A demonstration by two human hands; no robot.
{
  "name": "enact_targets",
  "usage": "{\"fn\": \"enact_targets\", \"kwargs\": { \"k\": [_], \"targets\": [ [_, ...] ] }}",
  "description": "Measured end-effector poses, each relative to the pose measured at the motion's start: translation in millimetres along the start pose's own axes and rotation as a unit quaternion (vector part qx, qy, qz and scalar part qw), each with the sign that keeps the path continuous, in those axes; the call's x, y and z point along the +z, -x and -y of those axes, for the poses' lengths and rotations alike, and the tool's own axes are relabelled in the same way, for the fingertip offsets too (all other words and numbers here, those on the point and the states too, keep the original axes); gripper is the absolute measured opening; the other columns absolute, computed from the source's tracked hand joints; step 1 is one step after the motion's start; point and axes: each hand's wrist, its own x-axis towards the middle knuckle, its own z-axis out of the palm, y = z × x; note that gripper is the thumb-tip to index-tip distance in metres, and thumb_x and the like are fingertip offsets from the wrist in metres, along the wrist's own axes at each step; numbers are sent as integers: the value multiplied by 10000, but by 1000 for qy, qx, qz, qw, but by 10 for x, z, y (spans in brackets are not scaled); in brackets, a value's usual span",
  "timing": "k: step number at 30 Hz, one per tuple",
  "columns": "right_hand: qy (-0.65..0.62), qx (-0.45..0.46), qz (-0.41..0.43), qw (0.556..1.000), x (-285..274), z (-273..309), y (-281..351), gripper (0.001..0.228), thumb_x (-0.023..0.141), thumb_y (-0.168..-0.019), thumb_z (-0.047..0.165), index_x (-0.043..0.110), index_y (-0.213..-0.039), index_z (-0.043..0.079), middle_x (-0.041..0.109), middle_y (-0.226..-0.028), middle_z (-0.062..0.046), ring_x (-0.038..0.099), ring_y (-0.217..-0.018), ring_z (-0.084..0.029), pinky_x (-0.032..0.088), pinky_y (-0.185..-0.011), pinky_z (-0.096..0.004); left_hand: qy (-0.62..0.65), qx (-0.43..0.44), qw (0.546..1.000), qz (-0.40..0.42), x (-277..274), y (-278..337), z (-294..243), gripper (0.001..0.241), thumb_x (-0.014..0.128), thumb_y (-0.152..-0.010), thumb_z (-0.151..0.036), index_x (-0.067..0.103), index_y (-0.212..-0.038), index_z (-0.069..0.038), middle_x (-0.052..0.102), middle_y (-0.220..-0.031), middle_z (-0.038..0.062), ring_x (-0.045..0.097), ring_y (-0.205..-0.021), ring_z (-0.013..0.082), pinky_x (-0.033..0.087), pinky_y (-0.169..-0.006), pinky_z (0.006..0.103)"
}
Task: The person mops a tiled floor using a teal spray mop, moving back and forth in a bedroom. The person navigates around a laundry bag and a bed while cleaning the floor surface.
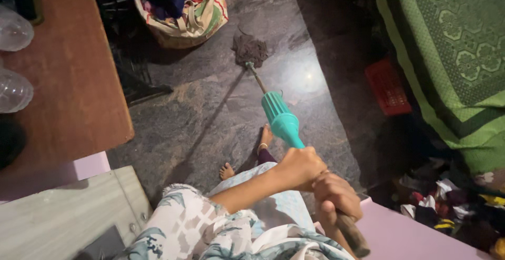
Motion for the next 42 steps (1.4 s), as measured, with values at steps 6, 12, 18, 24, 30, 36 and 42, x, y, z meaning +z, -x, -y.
{"fn": "enact_targets", "kwargs": {
  "k": [6,12,18,24,30,36,42],
  "targets": [
    [42,1,56,998,-130,-640,-153,377,598,-986,156,471,-656,25,551,-618,-92,568,-540,-233,517,-583,-369,-7,-1,997,-74,104,-249,635,149,716,-794,-297,717,-707,-177,708,-731,23,677,-792,286,539,-613,433],
    [101,82,134,982,-423,-1613,-239,327,618,-967,131,511,-685,6,595,-714,-122,620,-669,-292,514,-670,-379,-22,-84,994,-68,408,-763,1626,152,705,-824,-287,726,-709,-190,692,-751,20,668,-845,248,533,-596,436],
    [72,82,140,984,-591,-2796,-493,254,623,-960,86,551,-741,-20,615,-777,-151,622,-742,-313,545,-839,-431,-39,-78,992,-91,576,-1386,2755,55,682,-719,-205,676,-666,-193,689,-762,-8,648,-847,233,505,-574,403],
    [74,90,161,980,-734,-3424,-832,142,592,-900,-2,591,-758,-13,631,-778,-140,651,-749,-302,559,-899,-456,-80,-130,988,-25,360,-1839,3271,126,679,-752,-181,630,-635,-181,663,-739,-2,652,-867,218,492,-576,396],
    [59,101,191,975,-843,-3350,-1072,136,630,-877,-28,595,-748,-2,617,-777,-141,636,-761,-311,522,-779,-416,-65,-103,989,-87,132,-2005,3020,44,683,-757,-173,691,-719,-153,684,-768,19,657,-898,245,529,-608,413],
    [102,126,240,957,-727,-2543,-1252,280,704,-781,-81,470,-658,13,473,-700,-127,530,-666,-293,438,-629,-389,-20,-115,984,-132,-73,-1770,2373,175,730,-853,-251,729,-721,-136,700,-764,55,701,-856,257,555,-615,428],
    [180,185,236,937,-462,-1093,-1172,261,695,-768,-79,475,-666,17,475,-708,-132,509,-642,-305,412,-597,-382,13,-43,980,-196,-207,-1211,1272,201,727,-840,-257,708,-685,-130,718,-755,58,720,-870,275,576,-667,434]
  ]
}}
